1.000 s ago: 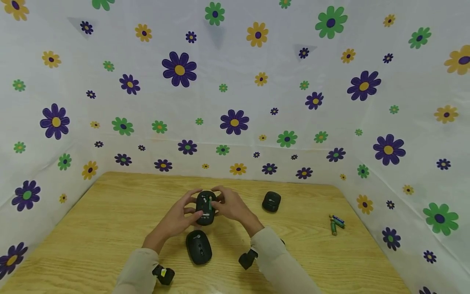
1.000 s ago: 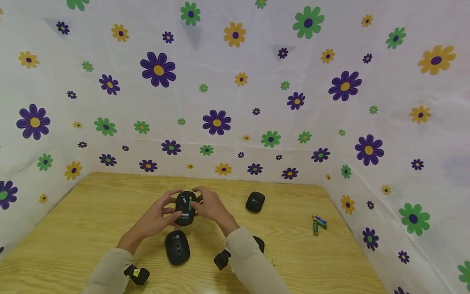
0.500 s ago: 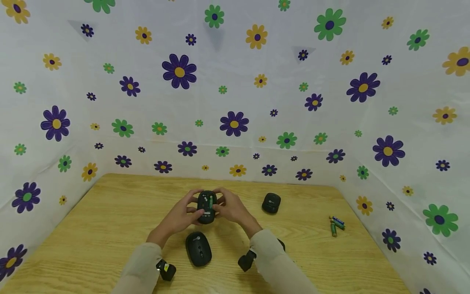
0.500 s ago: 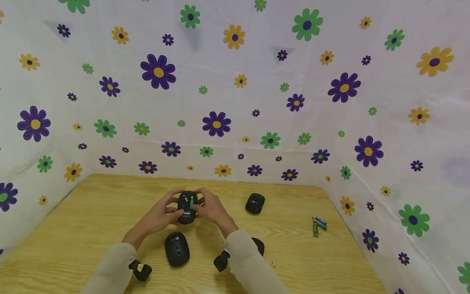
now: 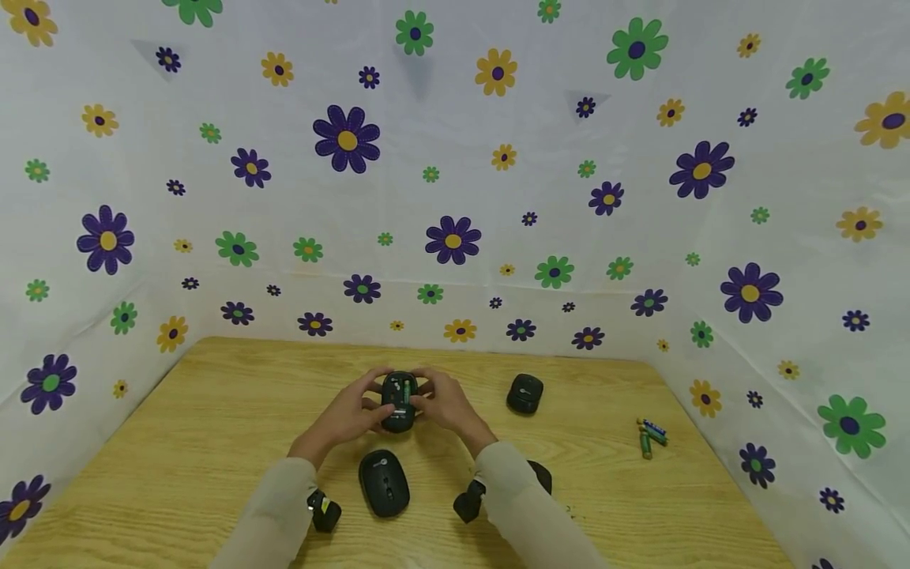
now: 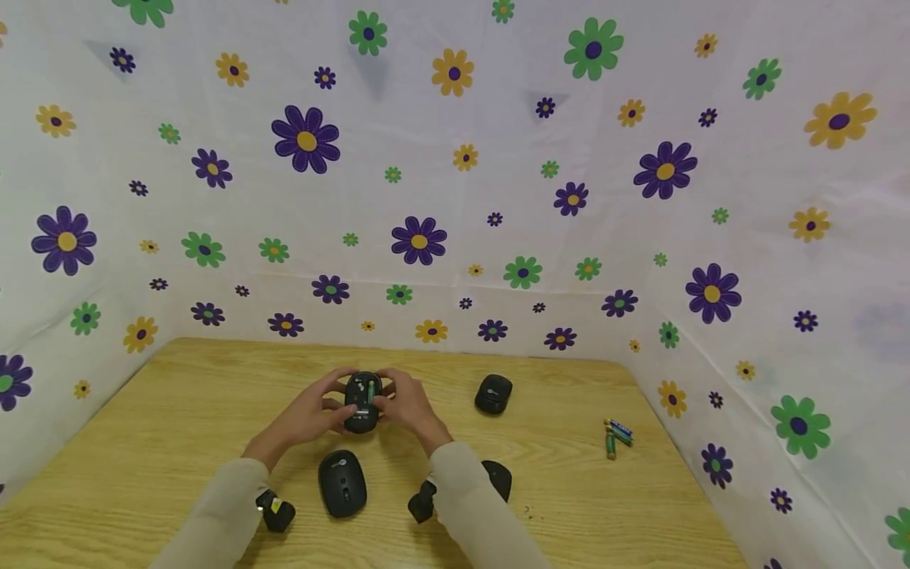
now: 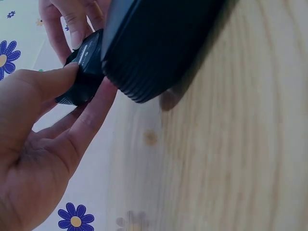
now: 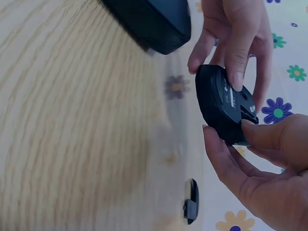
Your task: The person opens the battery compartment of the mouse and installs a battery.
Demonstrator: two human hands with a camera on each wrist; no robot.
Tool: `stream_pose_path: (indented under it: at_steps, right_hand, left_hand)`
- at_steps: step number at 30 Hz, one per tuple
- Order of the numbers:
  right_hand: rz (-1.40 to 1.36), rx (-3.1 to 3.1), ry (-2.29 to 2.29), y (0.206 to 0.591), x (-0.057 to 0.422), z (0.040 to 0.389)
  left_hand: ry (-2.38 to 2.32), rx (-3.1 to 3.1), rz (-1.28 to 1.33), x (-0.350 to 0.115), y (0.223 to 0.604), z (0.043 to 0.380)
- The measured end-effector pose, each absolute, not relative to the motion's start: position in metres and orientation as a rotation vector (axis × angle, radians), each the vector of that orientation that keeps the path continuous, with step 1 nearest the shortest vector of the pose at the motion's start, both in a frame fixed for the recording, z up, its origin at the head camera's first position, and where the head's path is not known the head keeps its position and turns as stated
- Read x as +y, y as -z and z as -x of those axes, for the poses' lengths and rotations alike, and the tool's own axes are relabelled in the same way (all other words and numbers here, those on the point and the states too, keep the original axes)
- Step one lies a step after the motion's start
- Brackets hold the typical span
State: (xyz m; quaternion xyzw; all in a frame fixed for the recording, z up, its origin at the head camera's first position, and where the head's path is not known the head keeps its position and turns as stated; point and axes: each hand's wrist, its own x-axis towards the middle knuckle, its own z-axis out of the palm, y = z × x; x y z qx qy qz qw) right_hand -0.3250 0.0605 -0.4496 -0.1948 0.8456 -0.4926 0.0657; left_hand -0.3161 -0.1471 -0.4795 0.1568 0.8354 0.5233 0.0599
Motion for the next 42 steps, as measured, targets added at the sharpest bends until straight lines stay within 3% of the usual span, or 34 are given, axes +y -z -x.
stream_pose_path:
  at_steps: [42]
  right_hand:
    - [0.451, 2.687, 1.339, 0.473, 0.042, 0.345]
  left_hand:
    - [-1.393, 2.603, -0.295, -0.150, 0.478, 0.342]
